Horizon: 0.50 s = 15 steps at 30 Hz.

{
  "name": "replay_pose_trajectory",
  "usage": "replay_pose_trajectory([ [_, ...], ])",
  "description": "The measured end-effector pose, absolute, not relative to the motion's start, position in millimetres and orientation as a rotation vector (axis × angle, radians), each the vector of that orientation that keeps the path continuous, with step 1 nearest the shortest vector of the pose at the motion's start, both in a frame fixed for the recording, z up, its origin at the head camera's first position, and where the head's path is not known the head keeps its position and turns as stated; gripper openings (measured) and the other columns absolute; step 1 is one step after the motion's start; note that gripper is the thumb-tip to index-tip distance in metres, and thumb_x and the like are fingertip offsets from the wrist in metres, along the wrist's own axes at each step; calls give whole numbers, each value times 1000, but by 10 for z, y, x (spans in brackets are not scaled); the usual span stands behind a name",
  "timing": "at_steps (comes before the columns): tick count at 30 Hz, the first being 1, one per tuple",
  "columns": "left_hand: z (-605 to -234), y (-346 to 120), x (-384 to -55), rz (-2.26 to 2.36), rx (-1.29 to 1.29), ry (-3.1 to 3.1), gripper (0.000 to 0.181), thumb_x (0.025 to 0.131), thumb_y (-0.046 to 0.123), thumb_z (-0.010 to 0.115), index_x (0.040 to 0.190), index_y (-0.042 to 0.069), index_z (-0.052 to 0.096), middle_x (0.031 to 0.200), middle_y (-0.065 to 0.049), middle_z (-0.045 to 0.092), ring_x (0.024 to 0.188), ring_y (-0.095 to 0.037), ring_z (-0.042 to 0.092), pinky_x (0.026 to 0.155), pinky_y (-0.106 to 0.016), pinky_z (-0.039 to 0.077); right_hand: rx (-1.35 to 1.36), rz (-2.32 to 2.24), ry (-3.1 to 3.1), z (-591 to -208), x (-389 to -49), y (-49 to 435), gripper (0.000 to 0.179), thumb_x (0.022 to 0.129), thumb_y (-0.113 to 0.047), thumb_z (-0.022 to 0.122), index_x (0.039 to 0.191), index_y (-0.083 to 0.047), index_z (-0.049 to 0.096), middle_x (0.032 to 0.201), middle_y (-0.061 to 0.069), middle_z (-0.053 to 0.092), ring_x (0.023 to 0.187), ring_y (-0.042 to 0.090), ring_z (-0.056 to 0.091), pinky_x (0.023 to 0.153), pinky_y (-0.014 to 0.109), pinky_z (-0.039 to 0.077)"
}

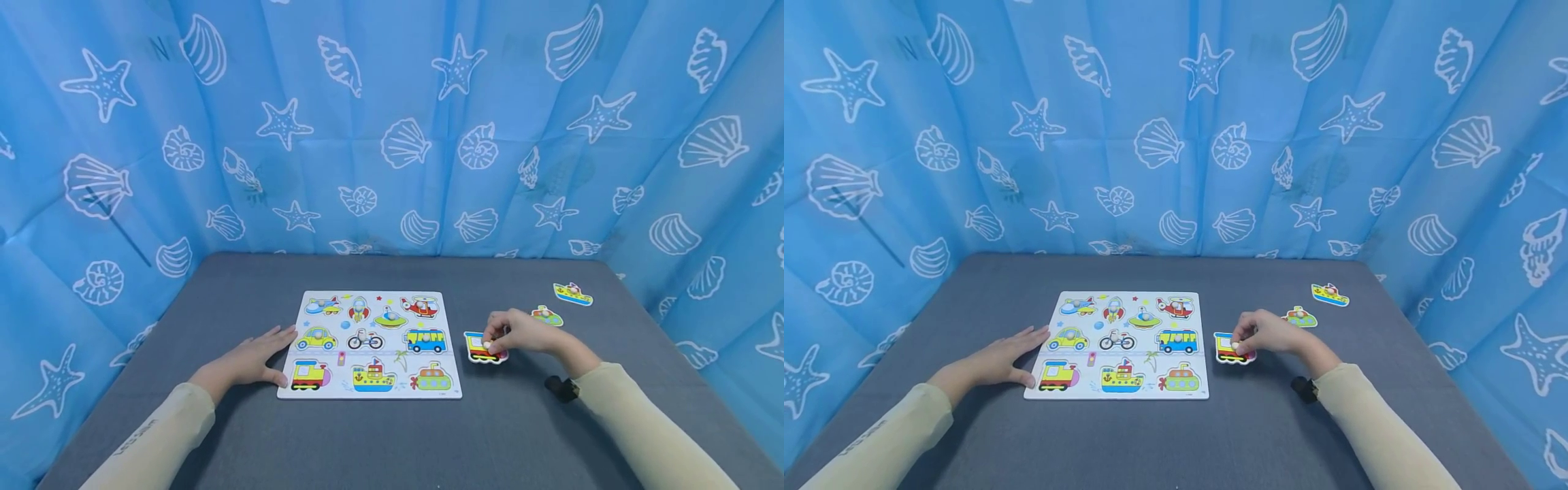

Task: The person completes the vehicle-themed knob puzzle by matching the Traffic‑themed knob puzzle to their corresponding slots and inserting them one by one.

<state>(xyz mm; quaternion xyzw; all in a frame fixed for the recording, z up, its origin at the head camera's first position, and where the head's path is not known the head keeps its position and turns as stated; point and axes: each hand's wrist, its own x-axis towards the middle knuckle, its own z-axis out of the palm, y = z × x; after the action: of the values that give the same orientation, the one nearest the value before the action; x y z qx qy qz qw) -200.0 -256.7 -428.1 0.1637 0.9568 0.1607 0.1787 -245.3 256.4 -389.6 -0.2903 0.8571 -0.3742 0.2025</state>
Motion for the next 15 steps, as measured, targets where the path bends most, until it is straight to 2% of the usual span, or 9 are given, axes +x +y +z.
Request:
replay_pose_trajectory([
  [10, -4297, -2569, -1992, 442, 471, 2705, 107, 73, 56, 76, 153, 6, 26, 157, -18, 25, 144, -43, 16, 106, -69, 15, -795, -1008, 2400, -3880, -2491, 2259, 4, 86, -8, 73, 85, -4, 71, 81, 2, 52, 79, 21, 50, 65, 28, 44],
  [15, -4274, -2557, -2003, 430, 466, 2706, 108, 72, 56, 76, 154, 6, 25, 158, -18, 24, 144, -42, 15, 107, -69, 14, -819, -1020, 2384, -3861, -2514, 2126, 5, 87, -8, 72, 86, -3, 71, 82, 2, 53, 78, 20, 50, 65, 29, 44],
])
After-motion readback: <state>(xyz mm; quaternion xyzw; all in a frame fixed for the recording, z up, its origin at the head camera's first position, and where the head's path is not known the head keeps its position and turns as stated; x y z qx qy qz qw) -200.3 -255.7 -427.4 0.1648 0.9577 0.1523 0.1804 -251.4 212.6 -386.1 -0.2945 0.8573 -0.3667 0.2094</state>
